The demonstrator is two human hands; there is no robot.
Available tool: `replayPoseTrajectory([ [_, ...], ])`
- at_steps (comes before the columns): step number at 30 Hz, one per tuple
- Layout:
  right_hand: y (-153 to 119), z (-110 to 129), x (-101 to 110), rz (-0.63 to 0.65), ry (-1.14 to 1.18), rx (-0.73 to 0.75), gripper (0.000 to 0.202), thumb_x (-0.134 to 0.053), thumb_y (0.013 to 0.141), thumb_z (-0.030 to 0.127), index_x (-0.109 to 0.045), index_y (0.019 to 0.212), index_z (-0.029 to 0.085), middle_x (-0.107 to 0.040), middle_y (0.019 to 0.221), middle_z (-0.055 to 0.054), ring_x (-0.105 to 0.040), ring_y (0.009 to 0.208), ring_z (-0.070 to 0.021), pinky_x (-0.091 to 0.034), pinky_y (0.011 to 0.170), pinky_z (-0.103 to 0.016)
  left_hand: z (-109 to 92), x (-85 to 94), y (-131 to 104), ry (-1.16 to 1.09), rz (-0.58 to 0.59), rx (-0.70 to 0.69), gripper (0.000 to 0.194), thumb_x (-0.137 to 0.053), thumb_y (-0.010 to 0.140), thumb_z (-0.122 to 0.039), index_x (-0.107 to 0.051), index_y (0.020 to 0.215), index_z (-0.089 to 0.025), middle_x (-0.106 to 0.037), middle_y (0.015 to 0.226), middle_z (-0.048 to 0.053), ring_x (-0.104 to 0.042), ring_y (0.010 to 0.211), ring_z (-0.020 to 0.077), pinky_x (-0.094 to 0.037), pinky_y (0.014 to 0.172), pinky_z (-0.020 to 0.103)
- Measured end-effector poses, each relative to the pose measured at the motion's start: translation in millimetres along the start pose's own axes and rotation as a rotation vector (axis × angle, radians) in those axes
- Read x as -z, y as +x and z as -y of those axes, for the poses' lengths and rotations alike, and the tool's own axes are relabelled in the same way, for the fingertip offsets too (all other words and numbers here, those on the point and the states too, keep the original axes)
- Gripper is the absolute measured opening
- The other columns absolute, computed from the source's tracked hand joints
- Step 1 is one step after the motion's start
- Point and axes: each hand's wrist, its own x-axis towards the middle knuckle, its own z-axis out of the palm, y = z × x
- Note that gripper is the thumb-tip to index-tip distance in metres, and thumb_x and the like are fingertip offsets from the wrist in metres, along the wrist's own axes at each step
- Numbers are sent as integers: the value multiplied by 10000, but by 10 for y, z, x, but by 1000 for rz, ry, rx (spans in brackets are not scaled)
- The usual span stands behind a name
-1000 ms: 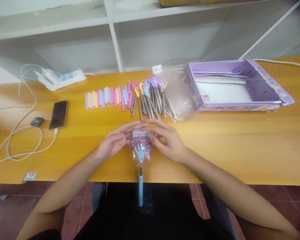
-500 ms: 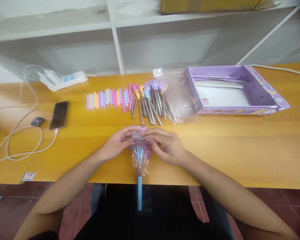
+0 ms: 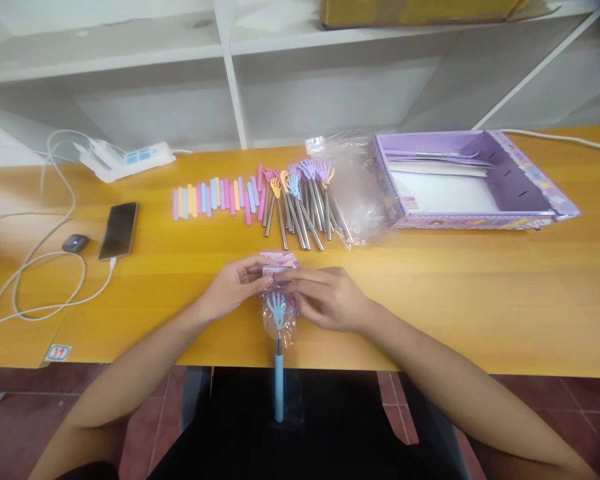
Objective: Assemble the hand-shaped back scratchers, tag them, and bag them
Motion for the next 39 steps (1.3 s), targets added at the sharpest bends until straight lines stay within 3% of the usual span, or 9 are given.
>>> replayPoseTrajectory([
  [7,-18,19,-2,2,36,-67,199,-586,999,141,-761,1025,231,-861,1151,-8,-828,931,-157,-652,766,-289,-23,-36,20,62,-64,60,453,-871,945,-471,-796,1280,-176,-844,1300,143,-823,1168,292,-659,1061,469],
  [12,-5,62,30,-57,37,-343,184,-557,1024,208,-723,953,171,-786,916,-72,-724,727,-158,-582,676,-293,-60,-44,-5,91,-96,135,512,-878,913,-496,-776,1280,-153,-854,1224,138,-817,1150,300,-671,1044,480],
  [14,31,101,67,105,242,-556,226,-596,1061,335,-710,956,171,-735,804,-39,-665,615,-135,-532,580,-266,-71,-52,-20,87,-125,123,474,-880,909,-470,-771,1250,-160,-855,1185,122,-819,1110,277,-678,1023,454],
  [18,89,198,38,684,932,-850,408,-830,949,534,-693,1109,185,-733,794,15,-630,501,-96,-432,410,-192,-104,-64,-45,47,-117,61,385,-875,901,-419,-765,1170,-166,-842,1088,89,-810,1023,226,-684,942,373],
  [24,74,247,-151,811,1250,-894,484,-893,881,564,-716,1076,158,-773,994,-46,-697,618,-97,-475,422,-166,-192,-74,-72,128,-97,-17,285,-883,838,-276,-742,1064,-174,-767,988,31,-732,863,141,-610,782,246],
  [30,92,335,-159,789,1195,-865,534,-925,844,595,-729,1075,155,-784,994,-44,-741,699,-117,-571,499,-177,-192,-75,-65,125,-66,-24,291,-878,809,-267,-669,993,-182,-665,854,-18,-643,738,110,-546,692,229],
  [34,26,434,-255,727,1180,-974,606,-958,770,650,-722,1016,149,-753,853,-15,-718,658,-128,-546,483,-197,-134,-62,-54,101,-72,-32,294,-862,822,-251,-655,1021,-189,-652,871,-22,-624,743,106,-539,706,231],
  [37,-110,519,-367,527,1092,-1042,611,-1030,675,607,-674,922,176,-737,765,16,-672,634,-127,-547,537,-232,-81,-54,-45,92,-105,-63,289,-852,857,-257,-669,1070,-192,-690,939,-1,-648,794,116,-552,742,237],
  [39,-207,586,-424,318,1036,-1066,611,-1079,617,530,-636,873,197,-766,786,14,-717,715,-149,-600,691,-271,-59,-48,-38,84,-136,-84,283,-847,886,-288,-685,1098,-192,-707,948,10,-662,801,127,-559,735,243],
])
